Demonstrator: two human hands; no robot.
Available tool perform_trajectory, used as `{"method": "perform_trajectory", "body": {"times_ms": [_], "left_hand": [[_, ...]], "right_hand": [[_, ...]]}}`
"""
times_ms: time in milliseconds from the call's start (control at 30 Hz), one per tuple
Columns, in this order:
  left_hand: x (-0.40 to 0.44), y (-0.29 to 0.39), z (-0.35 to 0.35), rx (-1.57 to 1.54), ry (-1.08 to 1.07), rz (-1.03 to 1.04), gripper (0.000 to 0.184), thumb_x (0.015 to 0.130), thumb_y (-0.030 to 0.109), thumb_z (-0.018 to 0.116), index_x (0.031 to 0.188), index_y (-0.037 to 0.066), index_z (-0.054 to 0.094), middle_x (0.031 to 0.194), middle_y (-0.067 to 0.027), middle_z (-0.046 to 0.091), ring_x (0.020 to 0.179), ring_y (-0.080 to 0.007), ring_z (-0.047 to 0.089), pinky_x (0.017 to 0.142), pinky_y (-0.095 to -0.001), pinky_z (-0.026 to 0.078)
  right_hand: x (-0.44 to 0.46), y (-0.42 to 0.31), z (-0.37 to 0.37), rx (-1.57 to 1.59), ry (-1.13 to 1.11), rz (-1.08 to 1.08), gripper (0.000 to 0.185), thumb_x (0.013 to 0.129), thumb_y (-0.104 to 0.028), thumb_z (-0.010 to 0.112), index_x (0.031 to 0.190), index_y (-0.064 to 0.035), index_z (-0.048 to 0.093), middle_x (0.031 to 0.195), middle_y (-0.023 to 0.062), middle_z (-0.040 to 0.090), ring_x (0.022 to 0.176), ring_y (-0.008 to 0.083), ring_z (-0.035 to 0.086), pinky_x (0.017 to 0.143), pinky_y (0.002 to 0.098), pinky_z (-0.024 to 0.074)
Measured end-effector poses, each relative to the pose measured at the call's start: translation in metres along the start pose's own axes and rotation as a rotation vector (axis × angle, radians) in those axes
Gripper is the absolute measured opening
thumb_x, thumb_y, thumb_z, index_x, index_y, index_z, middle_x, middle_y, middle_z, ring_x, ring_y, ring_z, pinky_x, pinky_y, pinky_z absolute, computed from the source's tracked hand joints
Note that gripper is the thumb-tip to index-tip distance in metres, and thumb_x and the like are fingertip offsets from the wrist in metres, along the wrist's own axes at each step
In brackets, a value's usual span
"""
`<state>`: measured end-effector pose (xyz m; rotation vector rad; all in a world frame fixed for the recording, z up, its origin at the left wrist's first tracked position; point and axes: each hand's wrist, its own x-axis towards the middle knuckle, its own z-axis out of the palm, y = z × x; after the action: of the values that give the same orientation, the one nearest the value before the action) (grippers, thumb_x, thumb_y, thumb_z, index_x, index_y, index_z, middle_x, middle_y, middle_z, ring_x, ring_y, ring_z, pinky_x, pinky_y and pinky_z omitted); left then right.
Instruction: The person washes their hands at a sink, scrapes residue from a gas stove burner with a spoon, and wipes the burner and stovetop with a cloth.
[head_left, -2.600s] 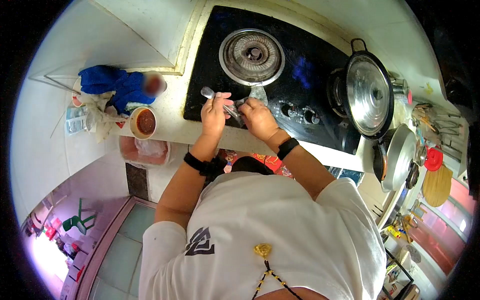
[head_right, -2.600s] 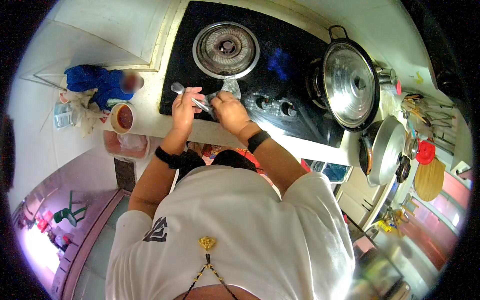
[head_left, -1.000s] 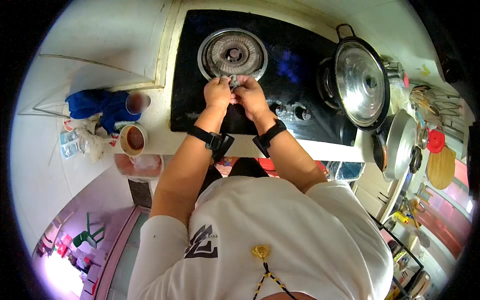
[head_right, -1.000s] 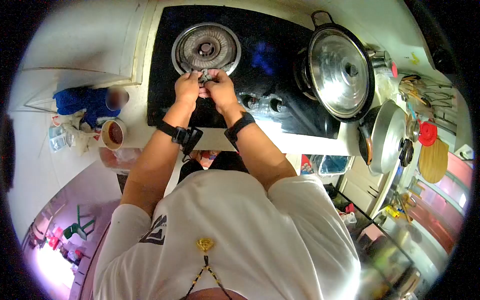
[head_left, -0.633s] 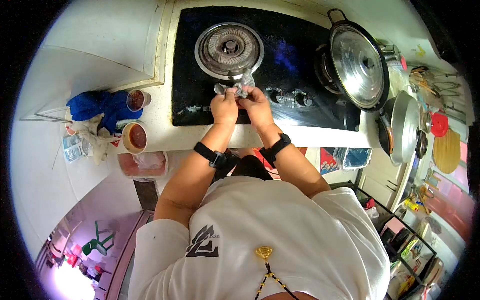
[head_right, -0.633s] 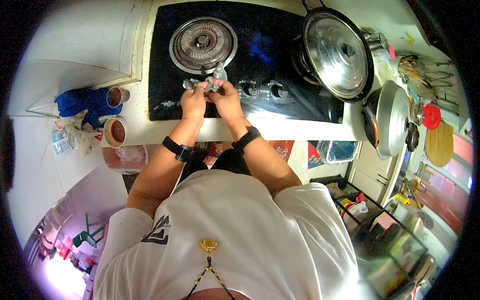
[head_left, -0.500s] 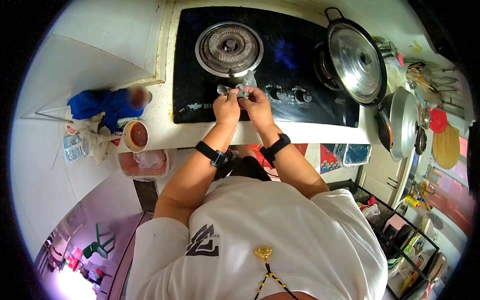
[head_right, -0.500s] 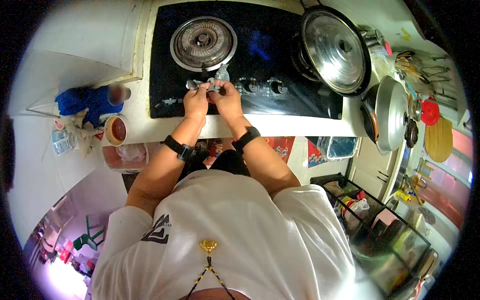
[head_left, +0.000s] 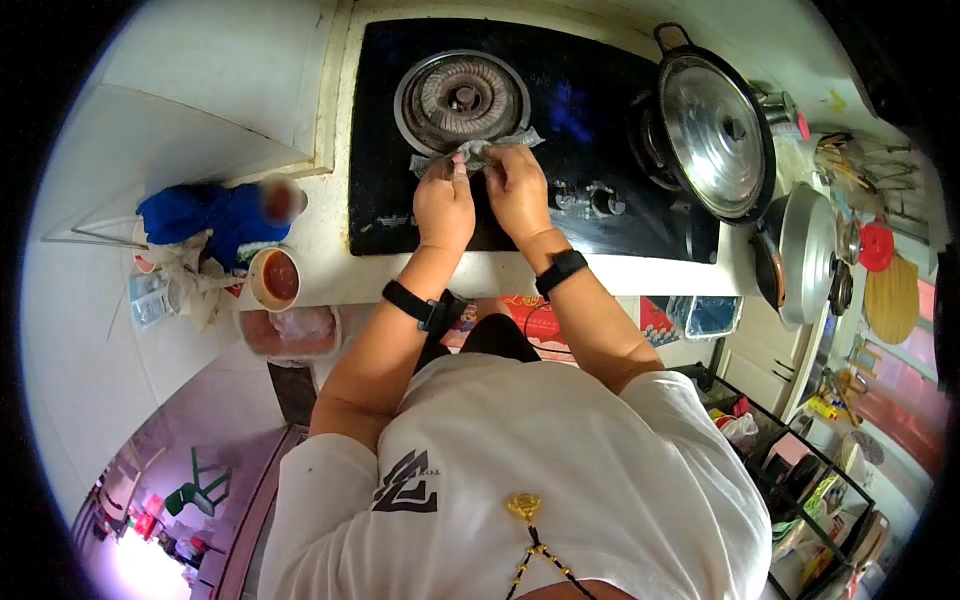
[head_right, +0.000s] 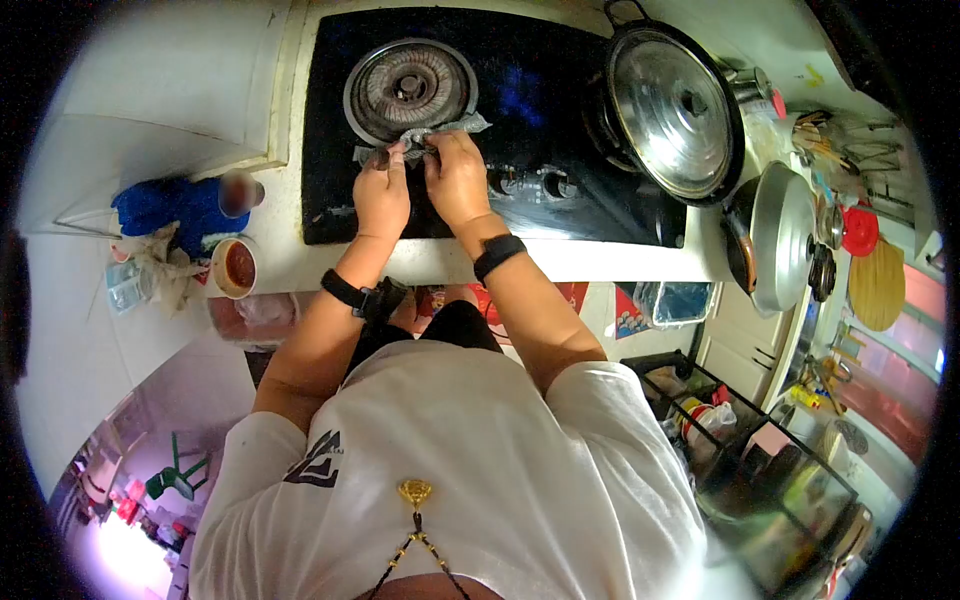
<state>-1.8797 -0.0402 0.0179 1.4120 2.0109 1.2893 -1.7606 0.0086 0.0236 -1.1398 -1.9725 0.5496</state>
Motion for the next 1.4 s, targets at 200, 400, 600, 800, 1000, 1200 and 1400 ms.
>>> {"method": "perform_trajectory", "body": {"times_ms": [200,400,600,800,1000,1200,1400], "left_hand": [[0.029,-0.015,0.006,0.297,-0.094,0.084,0.032,0.098,0.022,0.048,0.089,-0.003,0.066,0.088,-0.0230,0.066,0.086,-0.0421,0.062,0.079,-0.0492,0.049],[0.028,-0.016,0.022,0.288,-0.194,-0.011,0.029,0.096,0.022,0.050,0.096,-0.001,0.066,0.094,-0.0217,0.066,0.090,-0.0414,0.063,0.081,-0.0466,0.050],[0.045,-0.017,0.017,-0.278,-0.238,-0.568,0.027,0.099,0.024,0.054,0.108,0.003,0.066,0.086,-0.0113,0.067,0.077,-0.0228,0.067,0.064,-0.0341,0.048],[0.013,0.001,-0.004,-0.432,-0.332,-0.659,0.027,0.101,0.024,0.053,0.109,0.002,0.067,0.076,-0.0060,0.067,0.059,-0.0109,0.061,0.051,-0.0251,0.043],[-0.032,-0.001,-0.018,-0.199,-0.379,-0.335,0.028,0.099,0.019,0.053,0.111,-0.003,0.065,0.088,-0.0143,0.070,0.068,-0.0182,0.069,0.061,-0.0301,0.050],[-0.007,-0.007,-0.016,-0.138,-0.154,-0.201,0.024,0.096,0.016,0.053,0.104,-0.001,0.067,0.093,-0.0194,0.068,0.085,-0.0361,0.065,0.078,-0.0420,0.052],[0.016,-0.015,-0.013,0.124,-0.103,0.044,0.024,0.094,0.013,0.053,0.107,-0.001,0.068,0.110,-0.0198,0.067,0.103,-0.0358,0.062,0.091,-0.0423,0.048]], "right_hand": [[0.009,0.034,0.018,-0.133,-0.128,-0.007,0.023,0.076,0.001,0.063,0.099,0.0007,0.064,0.098,0.0203,0.063,0.092,0.0420,0.060,0.083,0.0468,0.0501],[0.012,0.021,0.032,-0.050,-0.214,0.136,0.024,0.077,-0.002,0.065,0.101,0.0014,0.064,0.098,0.0225,0.063,0.091,0.0421,0.061,0.081,0.0445,0.0511],[0.025,0.025,0.033,0.428,-0.272,0.651,0.027,0.074,0.000,0.068,0.100,0.0046,0.062,0.097,0.0213,0.064,0.086,0.0335,0.067,0.078,0.0399,0.0534],[-0.006,0.027,0.010,0.447,-0.411,0.592,0.025,0.077,0.000,0.067,0.101,0.0035,0.062,0.097,0.0210,0.066,0.081,0.0291,0.068,0.072,0.0378,0.0530],[-0.028,0.011,-0.025,0.186,-0.404,0.200,0.025,0.077,0.001,0.064,0.102,0.0011,0.063,0.098,0.0227,0.064,0.094,0.0396,0.063,0.080,0.0409,0.0517],[0.008,0.011,-0.012,0.078,-0.204,0.088,0.025,0.075,0.001,0.067,0.099,-0.0017,0.061,0.097,0.0195,0.063,0.091,0.0407,0.063,0.077,0.0433,0.0525],[0.024,0.005,-0.002,-0.026,-0.228,-0.028,0.030,0.077,0.001,0.065,0.108,0.0008,0.063,0.111,0.0196,0.060,0.097,0.0398,0.061,0.084,0.0418,0.0529]]}}
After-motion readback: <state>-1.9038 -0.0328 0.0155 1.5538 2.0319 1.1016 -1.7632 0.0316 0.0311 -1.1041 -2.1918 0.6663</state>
